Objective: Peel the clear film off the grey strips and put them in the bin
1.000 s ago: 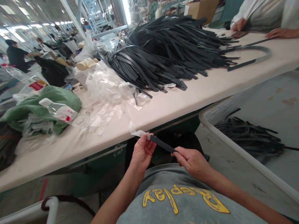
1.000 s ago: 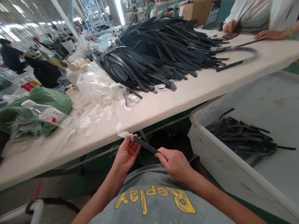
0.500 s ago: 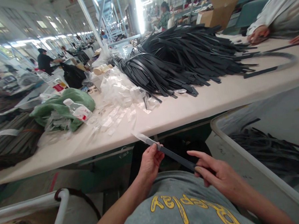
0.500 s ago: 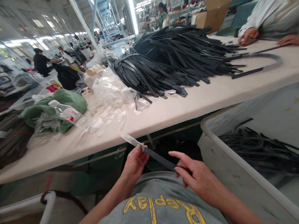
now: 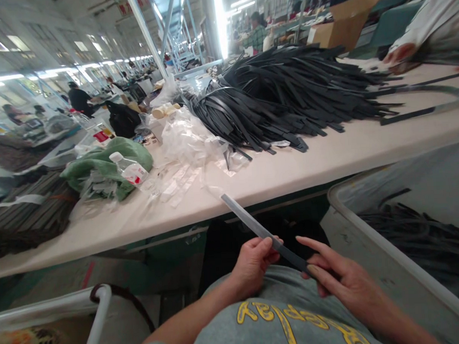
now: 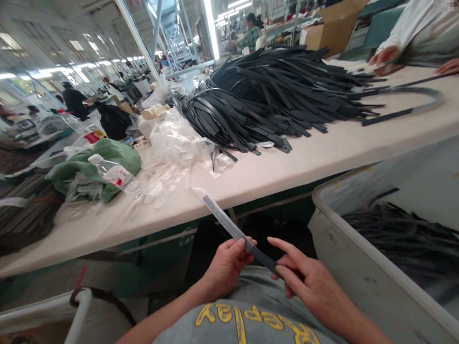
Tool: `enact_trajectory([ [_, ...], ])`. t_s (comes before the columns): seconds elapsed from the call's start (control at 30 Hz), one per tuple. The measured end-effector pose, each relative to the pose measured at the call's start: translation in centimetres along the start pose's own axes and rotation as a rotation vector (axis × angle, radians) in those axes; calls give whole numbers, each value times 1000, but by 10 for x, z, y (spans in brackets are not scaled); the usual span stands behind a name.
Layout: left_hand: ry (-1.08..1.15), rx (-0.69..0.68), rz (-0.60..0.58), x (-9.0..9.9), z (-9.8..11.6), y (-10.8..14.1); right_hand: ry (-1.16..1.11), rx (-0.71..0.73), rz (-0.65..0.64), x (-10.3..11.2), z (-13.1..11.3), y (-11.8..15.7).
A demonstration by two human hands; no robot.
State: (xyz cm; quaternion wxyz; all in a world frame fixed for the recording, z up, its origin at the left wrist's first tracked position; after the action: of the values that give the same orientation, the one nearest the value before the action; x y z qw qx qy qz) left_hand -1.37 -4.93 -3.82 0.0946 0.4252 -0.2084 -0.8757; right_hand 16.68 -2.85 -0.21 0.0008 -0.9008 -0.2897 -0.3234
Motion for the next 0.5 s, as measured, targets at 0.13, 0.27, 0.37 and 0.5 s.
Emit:
enact_trajectory([
  [0.13,-63,12,-95,-14,-6,3,-67,35,45,-7,-1,-3],
  [0.27,-94,-37,-24,-12,-4,1,-88,-65,9,-3,23,20],
  [0.37,-114,40,-69,-13,-15,0,-67,-82,55,-7,29,23],
  [0.5,-143,69,-153,-19,-25,2,-106,-11,99,-12,18,5],
])
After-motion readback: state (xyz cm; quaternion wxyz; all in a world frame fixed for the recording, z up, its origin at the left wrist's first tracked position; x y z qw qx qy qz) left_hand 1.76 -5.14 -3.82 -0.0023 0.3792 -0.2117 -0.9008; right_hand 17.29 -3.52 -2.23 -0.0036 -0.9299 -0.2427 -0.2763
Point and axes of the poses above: each hand's wrist, its own y-axis away from the middle knuckle, its own x-axis out of the back of the hand, z = x × y, the point moved 4 cm from there along -y, towards the middle knuckle, and after that the axes turned 11 degrees about y, right-handed, at the moved point
